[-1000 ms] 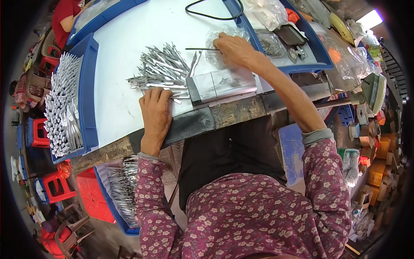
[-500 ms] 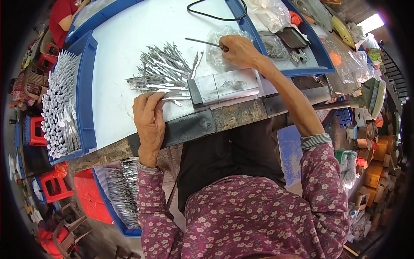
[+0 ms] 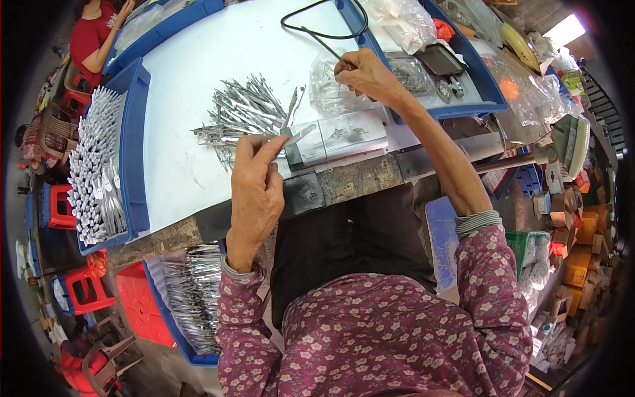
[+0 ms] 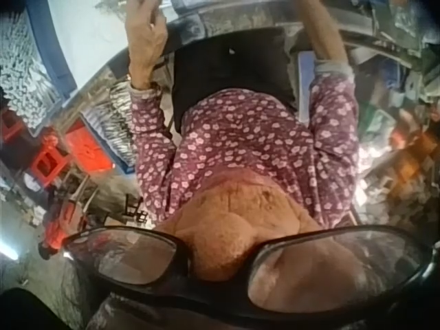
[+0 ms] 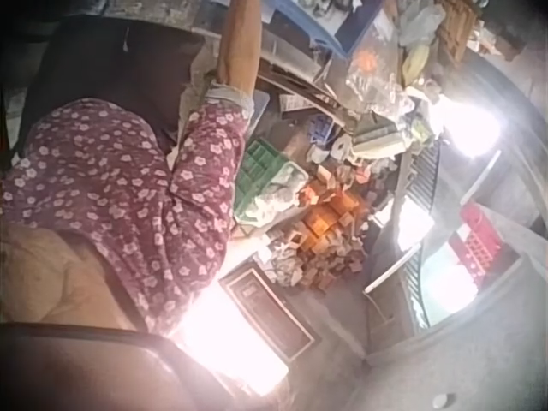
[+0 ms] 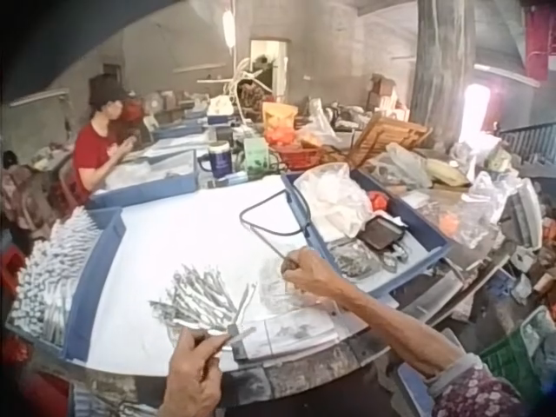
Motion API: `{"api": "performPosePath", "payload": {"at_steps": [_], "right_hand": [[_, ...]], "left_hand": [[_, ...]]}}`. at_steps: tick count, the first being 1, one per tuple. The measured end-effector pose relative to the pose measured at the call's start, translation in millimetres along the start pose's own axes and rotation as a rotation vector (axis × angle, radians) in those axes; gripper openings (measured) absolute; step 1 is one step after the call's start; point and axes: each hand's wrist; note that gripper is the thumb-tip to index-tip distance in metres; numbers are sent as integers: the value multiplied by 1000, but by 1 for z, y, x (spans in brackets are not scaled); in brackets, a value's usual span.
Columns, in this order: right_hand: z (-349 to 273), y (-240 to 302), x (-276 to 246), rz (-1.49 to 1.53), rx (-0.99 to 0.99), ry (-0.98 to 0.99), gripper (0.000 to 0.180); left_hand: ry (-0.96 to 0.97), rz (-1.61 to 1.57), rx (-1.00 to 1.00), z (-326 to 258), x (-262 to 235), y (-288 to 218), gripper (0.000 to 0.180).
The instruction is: Processing or assembling small metal hardware parts using a handheld tool at a workbench.
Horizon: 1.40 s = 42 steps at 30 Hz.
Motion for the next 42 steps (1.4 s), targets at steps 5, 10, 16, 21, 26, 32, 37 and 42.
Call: {"api": "performPosePath", "payload": {"at_steps": [5,10,16,21,26,32,37,42], "right_hand": [[-4,6,-2,124,-32,-11,17],[-10,12,-2,155,-22,-54,19],[-24,18,-6,380,-45,-74,22],[-48,30,-11,544,-72,18,16],[-71,38,-15,546,-127,57,13],[-95,48,-16,403,-185,69,9],[-108,51,-11,261,-273,35,10],[-118,54,-3,102,-403,3,10]], "left_hand": [[116,-43,-24,0,1,-3,35],[109,-145,-146,-1,3,-7,32],[74,-362,-267,-3,10,-6,26],[85,-408,-248,-2,19,-8,26],[58,-463,-219,-1,28,-12,28],[84,-429,-189,3,29,-18,32],[104,-417,-151,3,32,-19,34],[113,-449,-167,1,32,-20,34]]}}
Point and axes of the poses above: each hand's wrist, its own z-axis towards the middle knuckle, its own x-axis out of the palm, y = z × x, and after that the axes turned 2 degrees about y, right-handed
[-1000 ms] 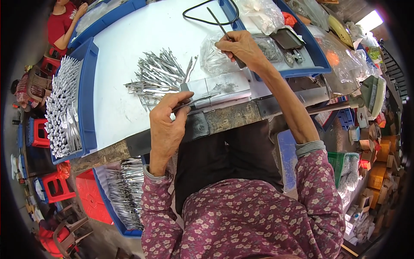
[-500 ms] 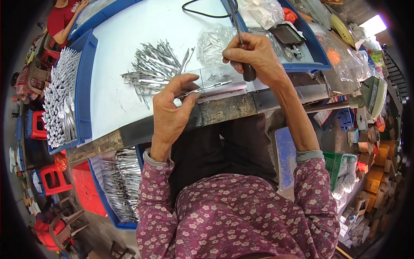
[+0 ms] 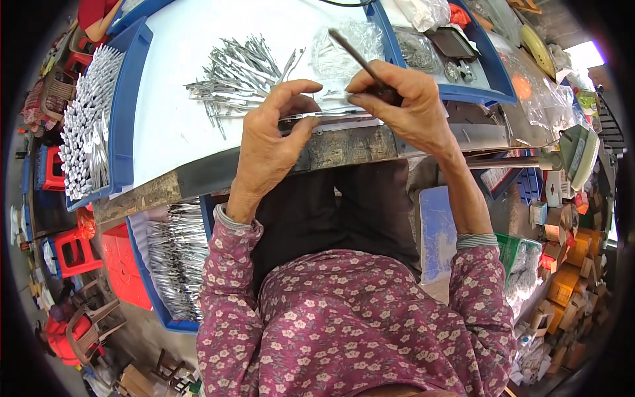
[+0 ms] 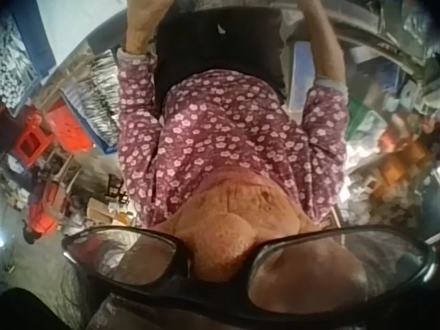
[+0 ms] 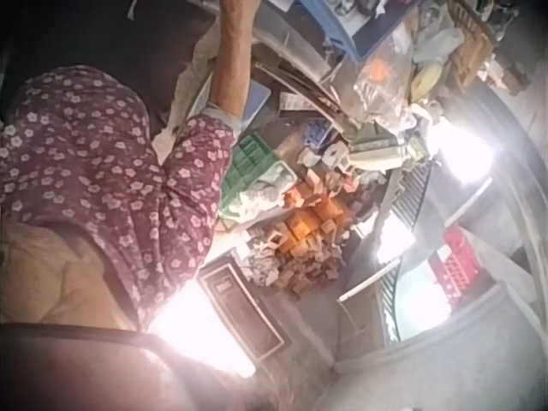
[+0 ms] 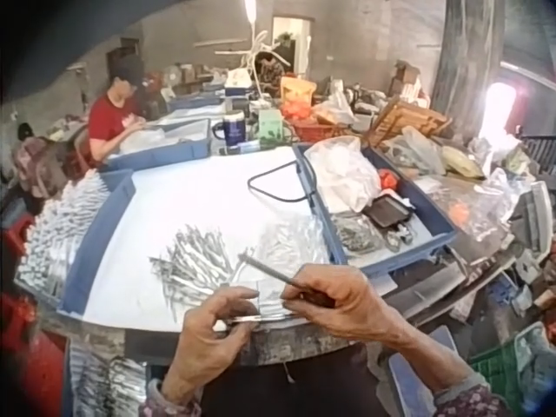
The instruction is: Processing or assembling small metal hardware parts using a handheld tool at a workbench.
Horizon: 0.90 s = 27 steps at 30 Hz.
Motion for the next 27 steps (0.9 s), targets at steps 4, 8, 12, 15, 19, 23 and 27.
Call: {"api": "performPosePath", "payload": {"at_steps": [4,8,12,15,19,23,27], "right_hand": [[-8,-11,5,-28,32,-172,9],[-12,-14,10,136,175,-302,10],[-11,-19,17,475,256,-383,12],[-9,-22,20,561,269,-402,13],[-7,-20,20,502,269,-379,14],[-6,-19,22,442,222,-347,12],[-7,-8,26,439,227,-302,11]], "left_hand": [[-28,53,11,-1,2,6,32],[-105,-73,-51,-6,10,5,32],[-99,-232,-113,-12,18,6,28],[-62,-231,-171,-15,21,9,28],[-10,-261,-228,-19,23,7,24],[59,-300,-289,-23,26,2,25],[14,-254,-292,-22,31,-5,17]]}}
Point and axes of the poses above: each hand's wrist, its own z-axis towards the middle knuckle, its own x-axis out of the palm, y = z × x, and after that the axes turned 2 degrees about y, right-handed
